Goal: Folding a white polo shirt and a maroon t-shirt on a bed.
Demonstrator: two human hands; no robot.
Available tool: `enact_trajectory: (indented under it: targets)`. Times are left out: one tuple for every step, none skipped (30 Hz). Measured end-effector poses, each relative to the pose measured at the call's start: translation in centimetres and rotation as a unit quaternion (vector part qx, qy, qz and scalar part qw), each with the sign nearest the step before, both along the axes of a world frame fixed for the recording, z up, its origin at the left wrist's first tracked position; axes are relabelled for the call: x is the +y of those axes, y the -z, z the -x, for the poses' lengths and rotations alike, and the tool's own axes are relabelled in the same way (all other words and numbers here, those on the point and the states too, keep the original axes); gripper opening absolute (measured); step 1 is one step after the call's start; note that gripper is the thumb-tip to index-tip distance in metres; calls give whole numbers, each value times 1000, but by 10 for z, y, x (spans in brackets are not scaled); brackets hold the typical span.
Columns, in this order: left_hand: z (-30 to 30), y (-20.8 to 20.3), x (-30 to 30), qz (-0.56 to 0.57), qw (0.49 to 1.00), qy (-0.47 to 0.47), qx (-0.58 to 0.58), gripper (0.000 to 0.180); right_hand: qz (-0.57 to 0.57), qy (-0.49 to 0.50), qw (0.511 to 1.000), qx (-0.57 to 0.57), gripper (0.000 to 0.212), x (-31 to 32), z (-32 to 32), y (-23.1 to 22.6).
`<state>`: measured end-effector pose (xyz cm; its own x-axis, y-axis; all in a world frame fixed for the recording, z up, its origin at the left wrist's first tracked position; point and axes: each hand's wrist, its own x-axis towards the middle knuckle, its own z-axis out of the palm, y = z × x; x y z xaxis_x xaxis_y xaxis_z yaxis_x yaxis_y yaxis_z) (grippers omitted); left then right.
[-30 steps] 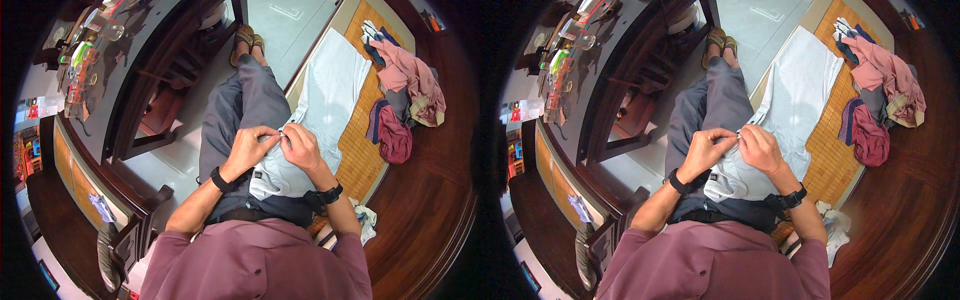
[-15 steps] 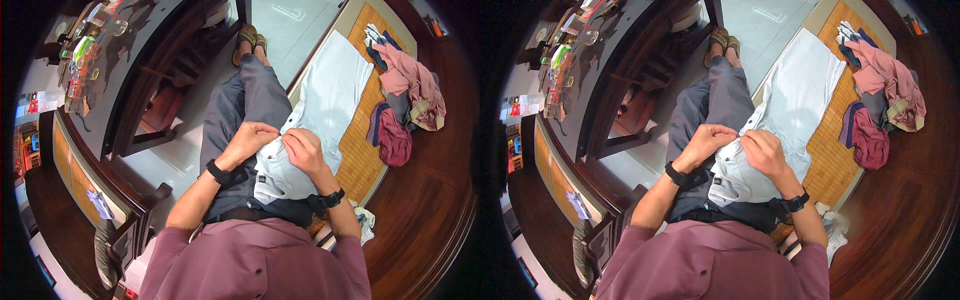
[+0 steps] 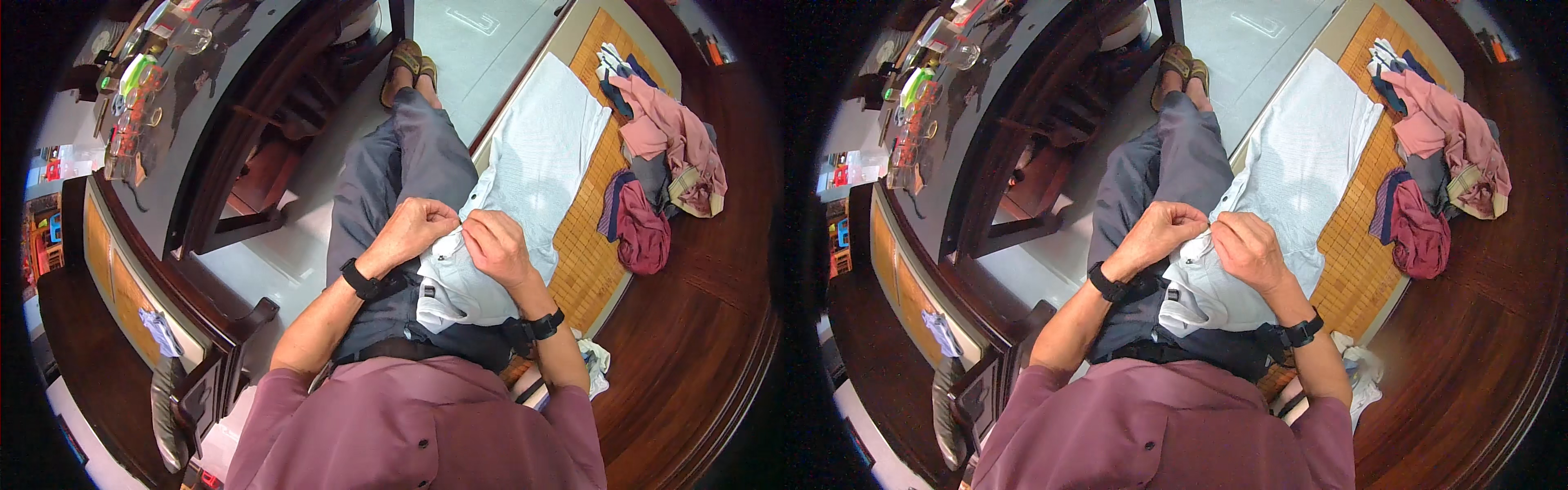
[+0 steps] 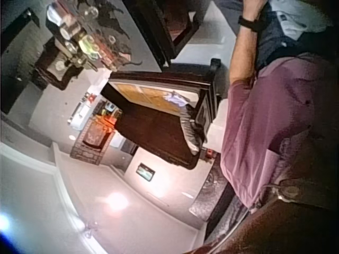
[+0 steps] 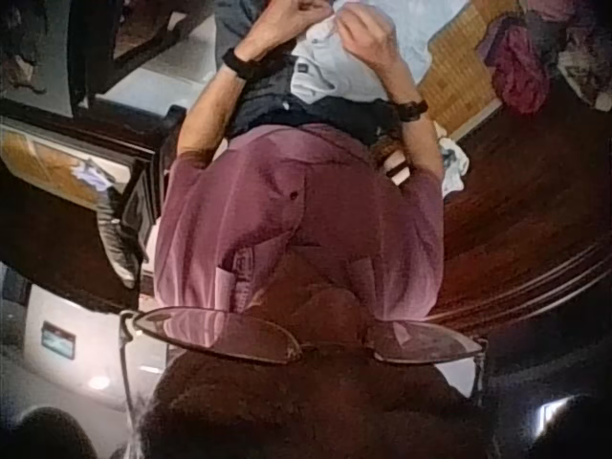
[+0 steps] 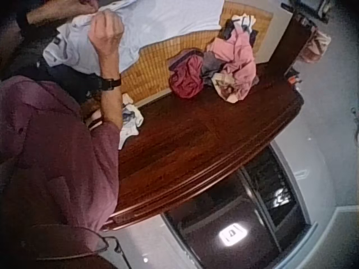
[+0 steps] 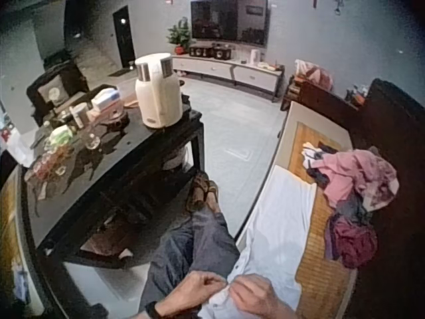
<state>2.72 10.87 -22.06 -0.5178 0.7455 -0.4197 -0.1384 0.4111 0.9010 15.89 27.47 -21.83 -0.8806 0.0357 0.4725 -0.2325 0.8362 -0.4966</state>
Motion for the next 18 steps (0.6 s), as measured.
enact_trajectory:
  targets:
    - [0, 0, 0, -2, 1000, -2, -2, 27, 1, -12, 1000, 0, 16, 1, -1, -1]
    - [-1, -1, 0, -3, 1000, -2, 10, 27, 1, -24, 1000, 0, 16, 2, -2, -1]
    - [-2, -3, 0, -3, 1000, -2, 21, 26, 0, -23, 1000, -1, 16, 3, -5, -1]
    - [-2, -6, 1, -5, 999, -2, 33, 26, -2, -20, 1000, -1, 16, 3, -7, -2]
    - [-1, -7, 1, -7, 998, 4, 55, 26, -5, -18, 1000, -2, 16, 3, -9, -2]
    - [0, -9, 1, -10, 997, 11, 77, 25, -3, -11, 1000, 2, 17, 2, -9, -1]
    - [1, -9, 1, -13, 995, 17, 99, 25, -1, -3, 1000, 6, 17, 0, -9, 0]
    - [3, -9, 0, -22, 992, 25, 121, 25, 1, 5, 1000, 10, 17, -2, -9, 0]
    - [4, -8, 0, -32, 989, 33, 143, 25, 3, 11, 1000, 2, 17, -2, -8, -1]
    - [7, -9, -1, -40, 984, 41, 167, 25, 6, 17, 1000, -4, 17, -3, -5, -4]
    - [8, -10, -1, -31, 986, 49, 154, 25, 10, 22, 1000, -10, 16, -4, -3, -5]
    - [10, -13, -1, -23, 988, 57, 142, 25, 1, 24, 1000, -9, 16, -4, -2, -5]
    - [11, -16, 0, -14, 989, 65, 129, 26, -8, 25, 1000, -9, 16, -4, -1, -5]
    - [12, -18, 0, -8, 992, 59, 114, 28, -17, 26, 999, -8, 16, -4, 0, -4]
    - [12, -19, -1, -3, 994, 54, 100, 31, -29, 28, 999, -11, 17, -3, 1, -4]
    - [11, -20, -1, 3, 995, 49, 84, 34, -40, 31, 999, -16, 17, -2, 0, -2]
    - [9, -22, -2, 6, 994, 52, 94, 39, -52, 34, 998, -20, 17, -2, -1, -1]
    - [7, -25, -3, 10, 993, 54, 104, 44, -37, 41, 998, -22, 18, -2, 0, 1]
